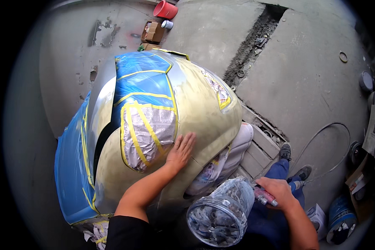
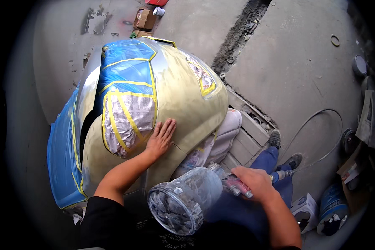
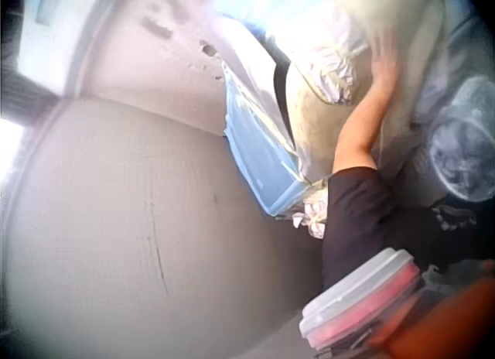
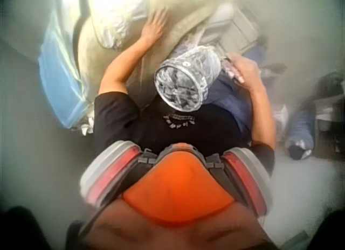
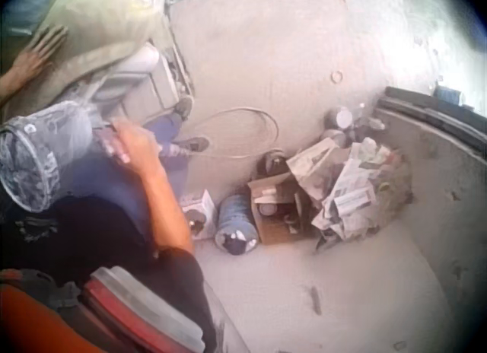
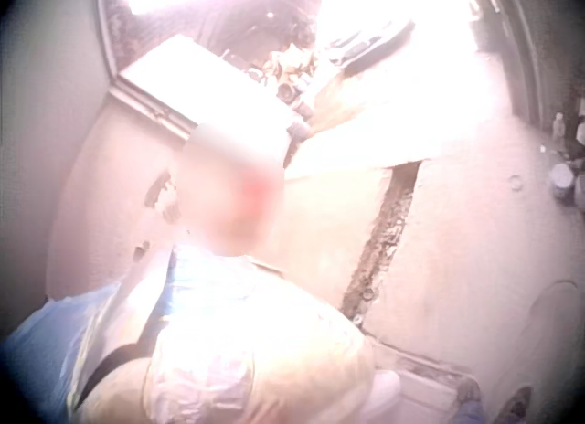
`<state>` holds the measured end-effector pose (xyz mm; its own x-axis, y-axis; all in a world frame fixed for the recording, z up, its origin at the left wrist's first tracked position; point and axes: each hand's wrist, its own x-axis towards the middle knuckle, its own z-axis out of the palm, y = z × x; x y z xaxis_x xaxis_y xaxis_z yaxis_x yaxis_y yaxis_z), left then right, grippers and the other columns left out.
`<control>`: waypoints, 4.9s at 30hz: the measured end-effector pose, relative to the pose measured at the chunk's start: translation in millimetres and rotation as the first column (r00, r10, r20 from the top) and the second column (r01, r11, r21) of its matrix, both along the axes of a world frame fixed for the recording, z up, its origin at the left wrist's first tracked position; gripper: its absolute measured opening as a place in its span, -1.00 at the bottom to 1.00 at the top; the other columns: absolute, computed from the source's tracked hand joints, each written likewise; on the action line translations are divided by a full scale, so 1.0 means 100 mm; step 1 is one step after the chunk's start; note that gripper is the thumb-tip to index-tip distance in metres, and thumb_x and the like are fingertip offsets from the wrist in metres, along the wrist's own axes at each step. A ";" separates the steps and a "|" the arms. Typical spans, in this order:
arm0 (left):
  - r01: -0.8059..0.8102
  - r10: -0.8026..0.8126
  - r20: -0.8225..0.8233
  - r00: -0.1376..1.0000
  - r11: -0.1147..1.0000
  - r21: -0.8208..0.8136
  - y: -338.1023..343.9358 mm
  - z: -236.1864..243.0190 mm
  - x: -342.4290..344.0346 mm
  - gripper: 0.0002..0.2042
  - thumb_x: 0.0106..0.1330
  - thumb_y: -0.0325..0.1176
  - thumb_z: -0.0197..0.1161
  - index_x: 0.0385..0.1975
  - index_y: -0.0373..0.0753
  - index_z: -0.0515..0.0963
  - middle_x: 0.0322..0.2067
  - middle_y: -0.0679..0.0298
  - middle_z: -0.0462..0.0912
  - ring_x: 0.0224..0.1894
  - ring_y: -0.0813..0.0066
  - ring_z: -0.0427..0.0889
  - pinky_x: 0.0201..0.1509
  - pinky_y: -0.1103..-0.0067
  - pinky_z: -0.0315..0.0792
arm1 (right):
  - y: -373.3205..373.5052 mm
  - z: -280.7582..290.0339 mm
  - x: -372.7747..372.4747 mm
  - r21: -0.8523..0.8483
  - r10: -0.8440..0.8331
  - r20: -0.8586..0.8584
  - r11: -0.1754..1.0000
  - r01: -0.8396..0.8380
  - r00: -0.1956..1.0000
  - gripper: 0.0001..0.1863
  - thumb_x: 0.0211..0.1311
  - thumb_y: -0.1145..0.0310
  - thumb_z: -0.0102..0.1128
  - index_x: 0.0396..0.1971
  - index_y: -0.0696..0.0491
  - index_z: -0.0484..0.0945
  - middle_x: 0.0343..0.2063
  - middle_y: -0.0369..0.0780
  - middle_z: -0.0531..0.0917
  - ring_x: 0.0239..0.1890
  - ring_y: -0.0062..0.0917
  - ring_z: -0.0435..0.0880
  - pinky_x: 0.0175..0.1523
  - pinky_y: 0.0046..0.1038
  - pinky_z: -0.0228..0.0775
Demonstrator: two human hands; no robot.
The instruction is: The person prepares a paint gun and applies primer to the front fender and hood of a car. The person wipes the surface with a yellow sponge before spraying and continues to spray the fender and hood areas.
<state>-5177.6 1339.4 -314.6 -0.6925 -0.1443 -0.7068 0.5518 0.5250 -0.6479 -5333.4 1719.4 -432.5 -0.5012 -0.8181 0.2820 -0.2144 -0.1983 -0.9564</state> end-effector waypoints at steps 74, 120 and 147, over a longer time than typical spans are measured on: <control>-0.038 0.047 0.512 0.858 0.999 -0.027 -0.08 -4.14 -1.16 -0.37 0.38 0.02 -0.16 0.38 -0.19 0.20 0.44 0.28 0.12 0.51 0.33 -0.08 0.54 0.21 -0.34 | -0.05 -2.47 1.48 0.269 -0.412 0.212 0.897 0.352 0.886 -0.47 -0.07 0.35 0.28 0.02 0.06 0.53 -0.10 -0.18 0.63 -0.31 -0.34 0.69 -0.28 -0.34 0.55; -0.211 0.205 0.080 0.976 0.975 0.074 -0.11 -1.14 -1.88 -0.20 0.27 0.24 0.04 0.38 -0.21 0.19 0.42 0.24 0.13 0.47 0.19 0.05 0.49 0.20 -0.07 | 0.02 -1.64 0.90 0.067 -0.354 0.248 0.935 0.348 0.902 -0.45 -0.19 0.39 0.28 -0.03 0.10 0.56 -0.17 -0.09 0.68 -0.25 -0.22 0.71 -0.19 -0.32 0.60; -0.830 0.763 -0.548 0.344 0.520 0.203 -1.80 -0.97 -2.95 -0.10 0.34 0.24 -0.13 0.41 -0.45 -0.07 0.47 -0.05 -0.14 0.53 0.10 -0.25 0.54 0.27 -0.31 | -1.43 -0.48 -1.50 -0.023 0.088 0.133 0.996 -0.086 0.987 -0.53 0.02 0.32 0.29 0.00 0.05 0.51 -0.14 -0.15 0.66 -0.23 -0.24 0.70 -0.21 -0.31 0.58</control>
